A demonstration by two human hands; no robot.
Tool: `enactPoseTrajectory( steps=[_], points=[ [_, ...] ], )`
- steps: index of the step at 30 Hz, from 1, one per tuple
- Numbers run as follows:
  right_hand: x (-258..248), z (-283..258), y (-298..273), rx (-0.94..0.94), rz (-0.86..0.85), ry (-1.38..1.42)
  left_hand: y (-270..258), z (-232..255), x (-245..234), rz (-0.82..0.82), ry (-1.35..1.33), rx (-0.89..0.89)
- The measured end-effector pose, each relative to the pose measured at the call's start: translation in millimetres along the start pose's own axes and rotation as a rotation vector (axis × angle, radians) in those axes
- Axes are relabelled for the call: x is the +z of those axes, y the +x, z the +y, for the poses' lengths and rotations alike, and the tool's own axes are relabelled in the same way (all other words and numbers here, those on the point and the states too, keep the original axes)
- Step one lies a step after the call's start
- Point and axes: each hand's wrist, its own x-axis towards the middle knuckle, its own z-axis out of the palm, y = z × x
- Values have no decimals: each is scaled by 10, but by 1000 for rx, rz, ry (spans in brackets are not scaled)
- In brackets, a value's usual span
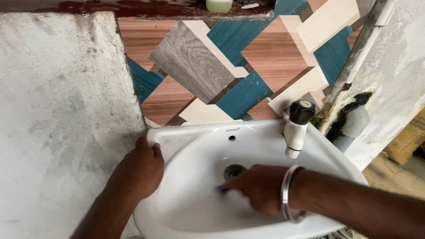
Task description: The person scrubs a white ceramic sink using a purple toothbrush, focusing on the basin, drain, and rim. They then rinse the sink and their hands under running water from the faucet.
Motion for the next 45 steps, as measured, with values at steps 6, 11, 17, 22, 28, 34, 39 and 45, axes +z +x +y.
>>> enactPoseTrajectory(
  steps=[6,11,17,22,28,34,39,45],
  points=[
    [-91,-63,258,188,25,-277,-56,-16,-19,18,-10,7],
    [-258,-33,20,198,-140,-325,-71,35,-50,4,12,6],
    [-215,-194,125,321,-122,-431,-80,90,-94,-71,43,-55],
    [-146,39,168,270,-7,-337,-72,51,-50,-69,46,-54],
    [-142,124,97,138,89,-102,-9,12,-34,-9,56,-2],
    [-97,62,166,294,-268,-663,37,-27,33,13,60,6],
    [-120,120,219,30,99,-127,-4,11,1,-10,55,-12],
    [-194,82,331,256,152,-508,-59,94,-78,-60,71,-58]
  ],
)
